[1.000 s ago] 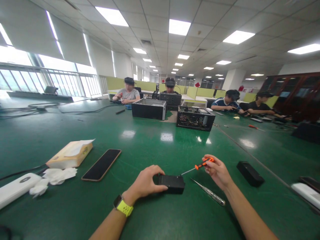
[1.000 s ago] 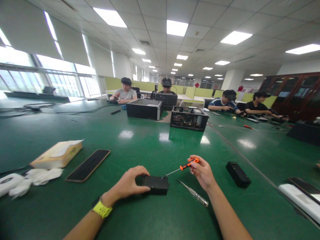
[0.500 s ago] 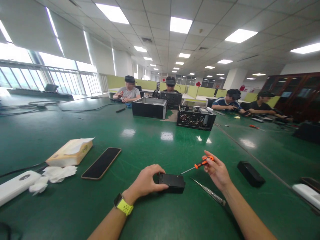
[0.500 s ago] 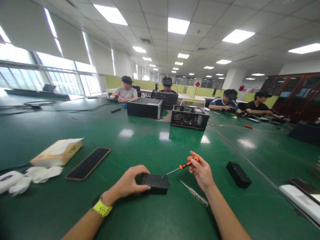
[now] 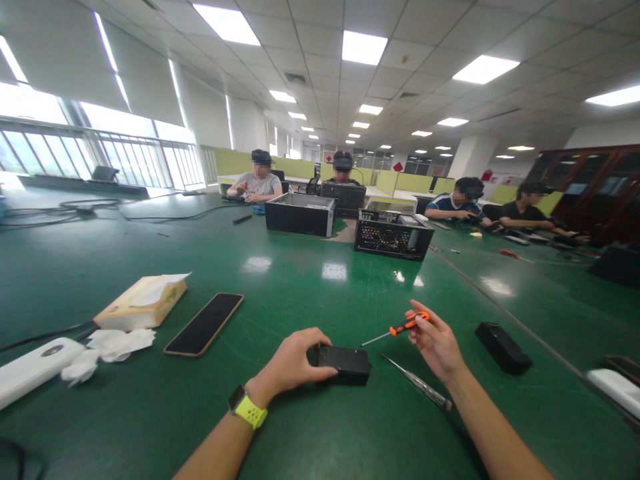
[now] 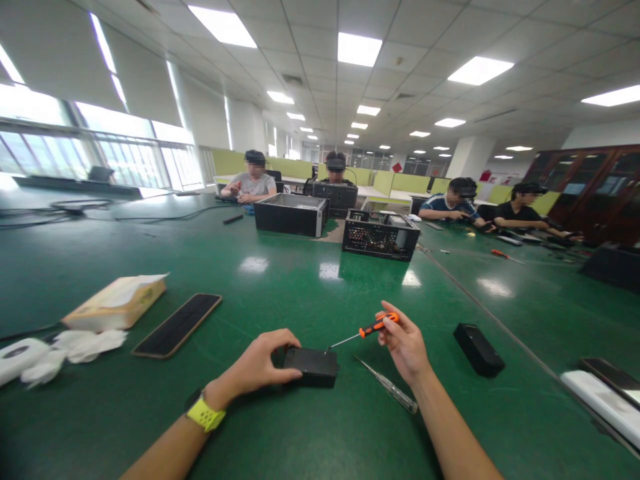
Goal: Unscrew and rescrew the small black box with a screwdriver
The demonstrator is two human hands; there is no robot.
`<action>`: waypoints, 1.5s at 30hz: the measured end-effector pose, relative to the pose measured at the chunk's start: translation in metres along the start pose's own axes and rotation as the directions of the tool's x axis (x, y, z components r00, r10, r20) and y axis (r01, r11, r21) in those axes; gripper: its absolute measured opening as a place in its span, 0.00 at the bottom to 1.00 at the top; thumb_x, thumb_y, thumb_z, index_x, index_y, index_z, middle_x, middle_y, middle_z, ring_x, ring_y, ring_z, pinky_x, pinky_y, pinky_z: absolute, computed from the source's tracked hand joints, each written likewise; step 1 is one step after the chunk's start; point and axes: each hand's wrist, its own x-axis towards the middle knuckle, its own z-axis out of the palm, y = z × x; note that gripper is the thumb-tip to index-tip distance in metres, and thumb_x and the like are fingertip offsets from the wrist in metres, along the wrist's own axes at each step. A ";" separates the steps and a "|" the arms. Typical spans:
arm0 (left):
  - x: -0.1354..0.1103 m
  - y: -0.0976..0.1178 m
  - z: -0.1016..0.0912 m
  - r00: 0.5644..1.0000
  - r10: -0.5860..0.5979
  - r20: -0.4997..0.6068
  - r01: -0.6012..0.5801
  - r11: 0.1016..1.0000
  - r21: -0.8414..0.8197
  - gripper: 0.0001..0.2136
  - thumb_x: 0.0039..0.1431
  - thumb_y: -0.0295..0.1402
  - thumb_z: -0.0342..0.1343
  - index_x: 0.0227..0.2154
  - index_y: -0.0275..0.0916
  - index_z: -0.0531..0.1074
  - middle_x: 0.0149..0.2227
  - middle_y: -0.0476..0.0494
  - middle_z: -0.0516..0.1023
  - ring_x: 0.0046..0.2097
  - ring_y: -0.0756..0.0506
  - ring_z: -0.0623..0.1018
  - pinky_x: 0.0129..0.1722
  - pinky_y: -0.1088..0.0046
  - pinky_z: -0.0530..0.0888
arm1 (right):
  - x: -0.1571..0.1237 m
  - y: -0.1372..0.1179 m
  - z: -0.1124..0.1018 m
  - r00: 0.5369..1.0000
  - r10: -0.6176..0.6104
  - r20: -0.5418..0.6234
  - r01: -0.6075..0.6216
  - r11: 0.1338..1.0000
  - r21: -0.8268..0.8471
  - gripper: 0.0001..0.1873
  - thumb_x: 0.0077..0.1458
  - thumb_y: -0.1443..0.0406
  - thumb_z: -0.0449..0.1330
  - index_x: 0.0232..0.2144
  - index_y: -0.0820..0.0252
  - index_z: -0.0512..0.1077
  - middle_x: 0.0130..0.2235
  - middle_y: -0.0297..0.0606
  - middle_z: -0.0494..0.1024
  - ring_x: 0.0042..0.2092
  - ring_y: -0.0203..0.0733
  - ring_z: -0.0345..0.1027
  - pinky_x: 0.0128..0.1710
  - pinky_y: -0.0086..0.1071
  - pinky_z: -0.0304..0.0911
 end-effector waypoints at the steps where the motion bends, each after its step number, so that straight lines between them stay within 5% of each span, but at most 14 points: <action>1: 0.000 0.000 0.000 1.000 -0.001 0.001 0.001 1.000 -0.001 0.15 0.48 0.38 0.69 0.37 0.39 0.75 0.38 0.46 0.78 0.40 0.42 0.77 0.40 0.70 0.70 | 0.000 0.000 0.000 1.000 -0.003 0.001 0.003 1.000 -0.002 0.22 0.43 0.63 0.74 0.43 0.53 0.79 0.37 0.35 0.81 0.25 0.30 0.69 0.21 0.24 0.67; 14: 0.000 0.000 0.001 1.000 0.003 -0.008 -0.003 1.000 -0.013 0.15 0.48 0.39 0.68 0.37 0.40 0.75 0.38 0.46 0.78 0.39 0.42 0.77 0.40 0.70 0.70 | -0.003 -0.004 0.003 0.996 -0.063 0.062 0.074 0.980 -0.186 0.21 0.46 0.59 0.71 0.45 0.51 0.79 0.38 0.36 0.80 0.26 0.34 0.67 0.23 0.30 0.66; 19: -0.001 0.000 0.002 1.000 -0.001 -0.012 0.001 1.000 -0.020 0.15 0.47 0.38 0.69 0.36 0.39 0.75 0.37 0.46 0.78 0.39 0.43 0.76 0.40 0.71 0.70 | 0.005 -0.029 0.026 0.980 -0.117 0.161 0.166 0.926 -0.340 0.17 0.44 0.60 0.72 0.40 0.54 0.81 0.33 0.36 0.80 0.29 0.37 0.68 0.26 0.30 0.64; 21: -0.001 -0.002 0.003 1.000 0.006 -0.027 -0.007 1.000 -0.020 0.15 0.47 0.38 0.69 0.37 0.39 0.75 0.37 0.46 0.78 0.39 0.43 0.76 0.40 0.70 0.70 | 0.012 -0.046 0.045 0.954 -0.154 0.258 0.264 0.841 -0.473 0.12 0.44 0.62 0.72 0.35 0.57 0.83 0.30 0.36 0.79 0.30 0.39 0.68 0.28 0.30 0.62; 24: -0.001 -0.003 0.004 0.999 0.008 -0.035 -0.009 1.000 -0.026 0.15 0.48 0.39 0.69 0.36 0.39 0.76 0.37 0.45 0.78 0.38 0.43 0.76 0.40 0.70 0.70 | 0.019 -0.070 0.076 0.845 -0.190 0.501 0.527 0.462 -0.713 0.10 0.51 0.58 0.67 0.26 0.58 0.82 0.25 0.35 0.77 0.27 0.37 0.65 0.27 0.31 0.58; 26: -0.001 -0.003 0.004 0.999 0.000 -0.040 -0.002 0.999 -0.034 0.15 0.48 0.40 0.69 0.36 0.39 0.76 0.36 0.45 0.78 0.38 0.43 0.76 0.40 0.70 0.70 | 0.021 -0.081 0.093 0.804 -0.140 0.577 0.590 0.299 -0.750 0.12 0.54 0.57 0.64 0.30 0.58 0.82 0.25 0.35 0.77 0.26 0.36 0.64 0.26 0.30 0.57; 30: -0.001 -0.001 0.003 0.999 -0.013 -0.038 0.012 0.999 -0.045 0.16 0.48 0.42 0.69 0.36 0.39 0.76 0.36 0.45 0.78 0.38 0.43 0.76 0.40 0.69 0.70 | 0.015 -0.091 0.105 0.773 -0.033 0.634 0.616 0.281 -0.736 0.14 0.57 0.63 0.61 0.44 0.58 0.79 0.33 0.36 0.80 0.28 0.36 0.67 0.27 0.28 0.60; 33: 0.000 0.000 0.003 0.999 -0.015 -0.035 0.014 0.999 -0.041 0.16 0.48 0.42 0.68 0.36 0.38 0.76 0.36 0.45 0.77 0.38 0.43 0.76 0.40 0.70 0.70 | 0.007 -0.093 0.103 0.738 0.023 0.675 0.638 0.305 -0.707 0.14 0.58 0.64 0.59 0.46 0.56 0.78 0.35 0.35 0.81 0.28 0.35 0.68 0.27 0.27 0.60; 39: -0.001 -0.001 0.004 0.999 -0.013 -0.038 0.012 0.999 -0.035 0.16 0.49 0.43 0.68 0.36 0.39 0.76 0.36 0.45 0.78 0.38 0.43 0.76 0.40 0.70 0.70 | 0.001 -0.090 0.102 0.756 -0.087 0.648 0.649 -0.027 -0.761 0.11 0.58 0.56 0.61 0.33 0.53 0.81 0.24 0.32 0.79 0.25 0.37 0.68 0.27 0.30 0.56; 45: -0.001 -0.004 0.005 0.999 -0.010 -0.037 0.008 0.999 -0.044 0.16 0.49 0.43 0.68 0.37 0.39 0.76 0.37 0.45 0.78 0.38 0.43 0.76 0.41 0.70 0.70 | 0.002 -0.094 0.102 0.724 -0.031 0.690 0.690 0.056 -0.722 0.11 0.59 0.61 0.60 0.43 0.54 0.77 0.38 0.37 0.81 0.37 0.42 0.73 0.36 0.32 0.63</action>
